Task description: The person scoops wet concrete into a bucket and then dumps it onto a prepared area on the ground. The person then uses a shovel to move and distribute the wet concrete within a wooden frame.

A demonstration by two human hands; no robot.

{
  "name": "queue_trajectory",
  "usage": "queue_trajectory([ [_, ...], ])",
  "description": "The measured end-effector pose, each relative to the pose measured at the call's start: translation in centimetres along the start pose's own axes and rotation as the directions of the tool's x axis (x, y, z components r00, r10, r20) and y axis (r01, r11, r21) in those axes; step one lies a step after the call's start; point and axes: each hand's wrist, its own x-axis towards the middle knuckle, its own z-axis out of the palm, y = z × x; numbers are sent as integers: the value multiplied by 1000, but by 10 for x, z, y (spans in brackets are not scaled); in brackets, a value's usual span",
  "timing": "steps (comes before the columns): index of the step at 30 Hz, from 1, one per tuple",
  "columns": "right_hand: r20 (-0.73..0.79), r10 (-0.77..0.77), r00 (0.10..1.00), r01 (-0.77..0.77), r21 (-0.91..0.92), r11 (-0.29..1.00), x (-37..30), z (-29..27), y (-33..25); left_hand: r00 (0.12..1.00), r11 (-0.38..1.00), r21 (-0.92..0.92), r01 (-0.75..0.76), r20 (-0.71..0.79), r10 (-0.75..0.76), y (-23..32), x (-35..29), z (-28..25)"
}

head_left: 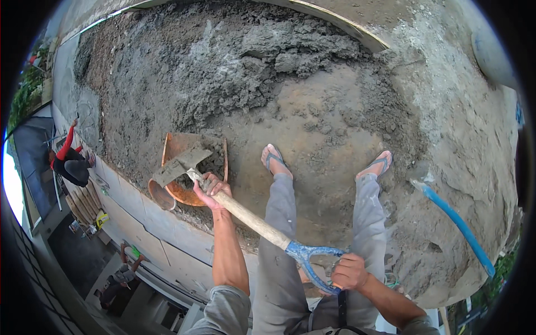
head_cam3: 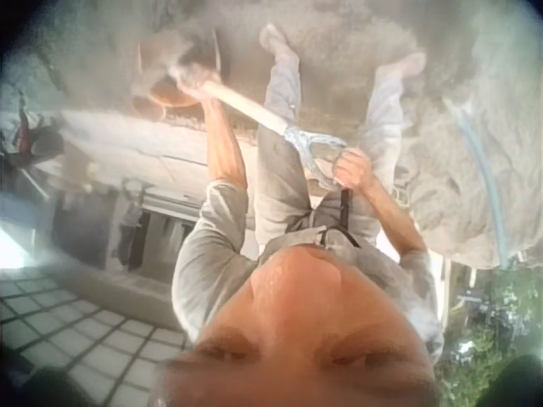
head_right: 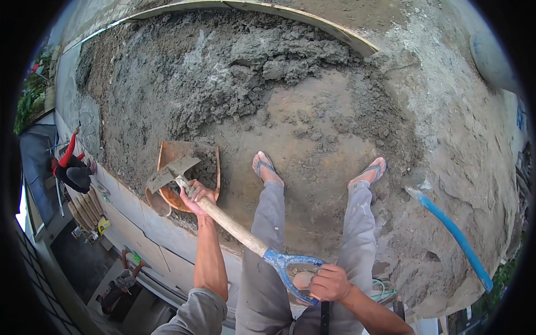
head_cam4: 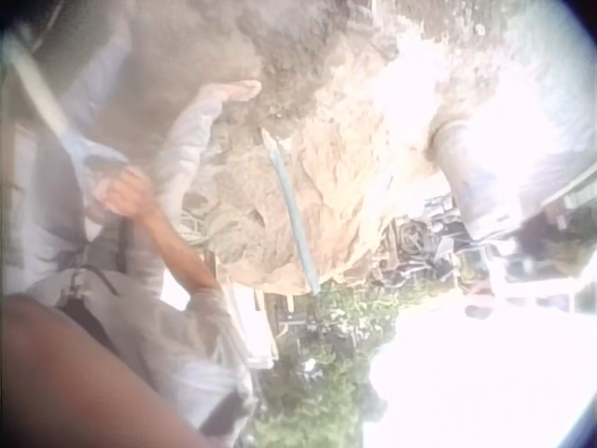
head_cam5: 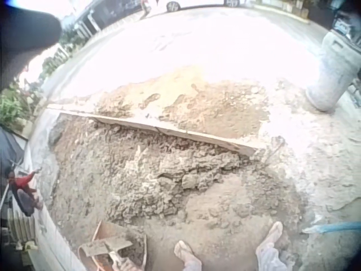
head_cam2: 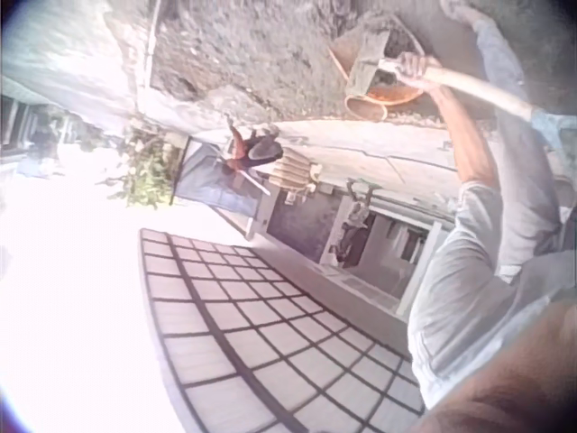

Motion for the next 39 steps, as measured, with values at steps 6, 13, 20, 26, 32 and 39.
queue_trajectory([
  [6,-390,616,684,-381,530,758,-50,-58,-50,998,998,-12,66,-7,-66,-111,15,46],
  [13,-271,919,-286,-219,952,212,-196,-152,-88,737,845,94,526,-546,-398,-371,-1,-52],
  [20,-440,590,-677,-406,892,199,-270,-228,-149,343,636,-164,754,-728,-594,-550,-71,-126],
  [26,-483,774,-409,-534,815,226,-101,-177,89,556,771,21,636,-705,-440,-422,169,-165],
  [32,-345,803,-486,-359,916,176,-90,-40,258,688,770,286,570,-679,-257,-295,287,-183],
  [39,-419,850,-321,-369,881,295,-144,-26,288,656,716,343,609,-725,-211,-296,287,-194],
])
